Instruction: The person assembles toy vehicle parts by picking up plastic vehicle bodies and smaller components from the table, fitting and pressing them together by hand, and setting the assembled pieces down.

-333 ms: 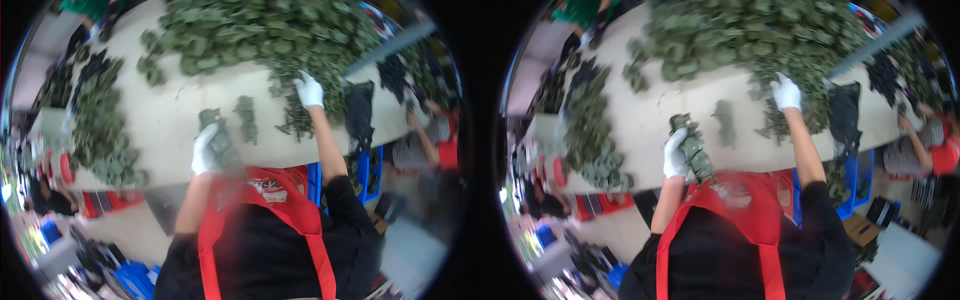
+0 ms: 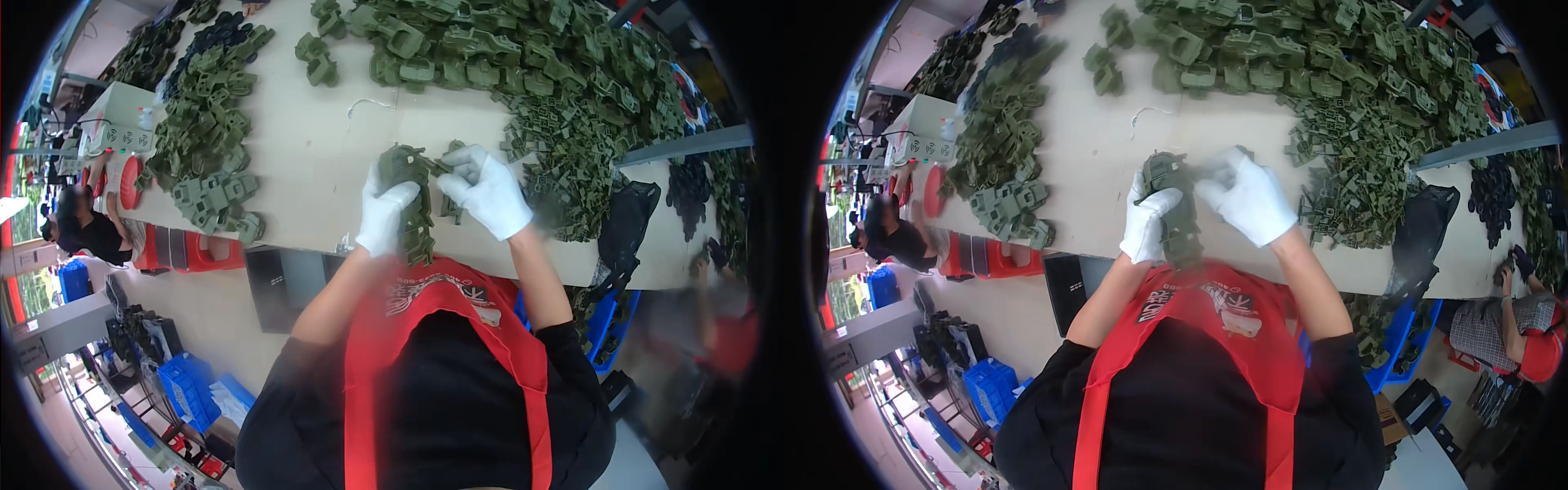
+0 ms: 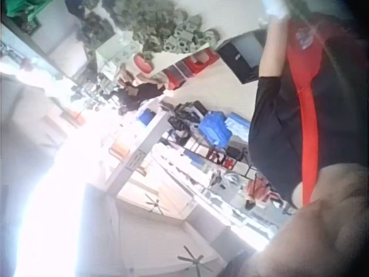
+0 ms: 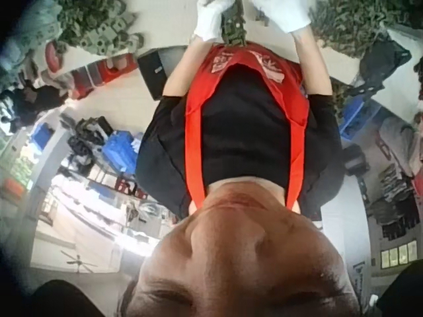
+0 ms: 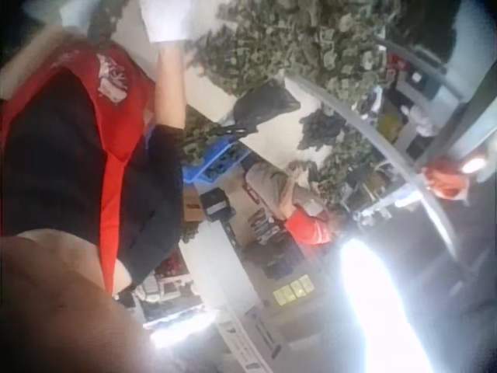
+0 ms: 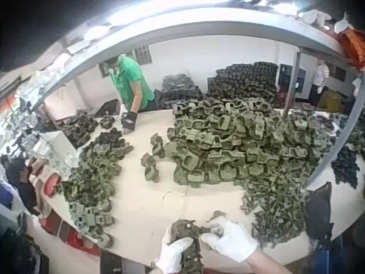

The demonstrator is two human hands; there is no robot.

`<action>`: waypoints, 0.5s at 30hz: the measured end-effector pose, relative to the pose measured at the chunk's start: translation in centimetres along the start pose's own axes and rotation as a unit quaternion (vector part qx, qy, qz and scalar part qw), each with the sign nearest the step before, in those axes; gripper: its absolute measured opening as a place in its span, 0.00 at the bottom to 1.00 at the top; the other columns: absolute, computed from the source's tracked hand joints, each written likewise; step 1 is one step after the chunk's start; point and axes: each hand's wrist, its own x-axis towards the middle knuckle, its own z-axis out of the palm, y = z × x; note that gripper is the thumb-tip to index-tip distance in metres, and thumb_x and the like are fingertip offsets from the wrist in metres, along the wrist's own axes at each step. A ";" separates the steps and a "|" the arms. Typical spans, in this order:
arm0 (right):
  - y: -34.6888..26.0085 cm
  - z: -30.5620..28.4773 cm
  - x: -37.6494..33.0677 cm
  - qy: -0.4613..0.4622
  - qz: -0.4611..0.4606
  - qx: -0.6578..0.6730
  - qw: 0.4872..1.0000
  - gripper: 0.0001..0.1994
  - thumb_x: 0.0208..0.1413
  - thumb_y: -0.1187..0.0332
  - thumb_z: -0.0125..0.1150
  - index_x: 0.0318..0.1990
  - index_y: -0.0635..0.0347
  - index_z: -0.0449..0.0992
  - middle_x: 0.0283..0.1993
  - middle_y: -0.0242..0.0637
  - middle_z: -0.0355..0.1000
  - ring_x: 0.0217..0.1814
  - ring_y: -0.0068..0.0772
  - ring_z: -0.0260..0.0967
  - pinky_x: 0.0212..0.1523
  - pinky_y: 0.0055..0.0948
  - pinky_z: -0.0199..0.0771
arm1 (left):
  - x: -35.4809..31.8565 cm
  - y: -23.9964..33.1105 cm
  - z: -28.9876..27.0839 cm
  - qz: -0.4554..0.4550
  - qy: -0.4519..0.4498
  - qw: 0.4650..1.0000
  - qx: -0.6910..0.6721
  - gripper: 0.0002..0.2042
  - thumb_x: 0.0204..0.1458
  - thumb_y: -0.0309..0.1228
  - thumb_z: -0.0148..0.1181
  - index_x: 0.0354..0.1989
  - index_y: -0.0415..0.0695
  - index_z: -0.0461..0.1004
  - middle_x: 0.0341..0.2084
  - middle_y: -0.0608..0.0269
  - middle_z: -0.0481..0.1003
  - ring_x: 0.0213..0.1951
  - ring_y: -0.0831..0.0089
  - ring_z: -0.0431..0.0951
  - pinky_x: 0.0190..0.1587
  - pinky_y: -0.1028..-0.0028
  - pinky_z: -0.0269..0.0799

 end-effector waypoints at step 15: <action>0.0 3.8 -1.4 0.188 -0.126 -0.176 0.958 0.06 0.49 0.68 0.60 0.33 0.59 0.74 0.28 0.47 0.75 0.29 0.49 0.75 0.31 0.38 0.74 | -4.6 0.6 2.9 0.115 -0.009 0.986 0.118 0.21 0.47 0.15 0.50 0.51 0.41 0.60 0.43 0.61 0.70 0.44 0.76 0.71 0.45 0.76 0.70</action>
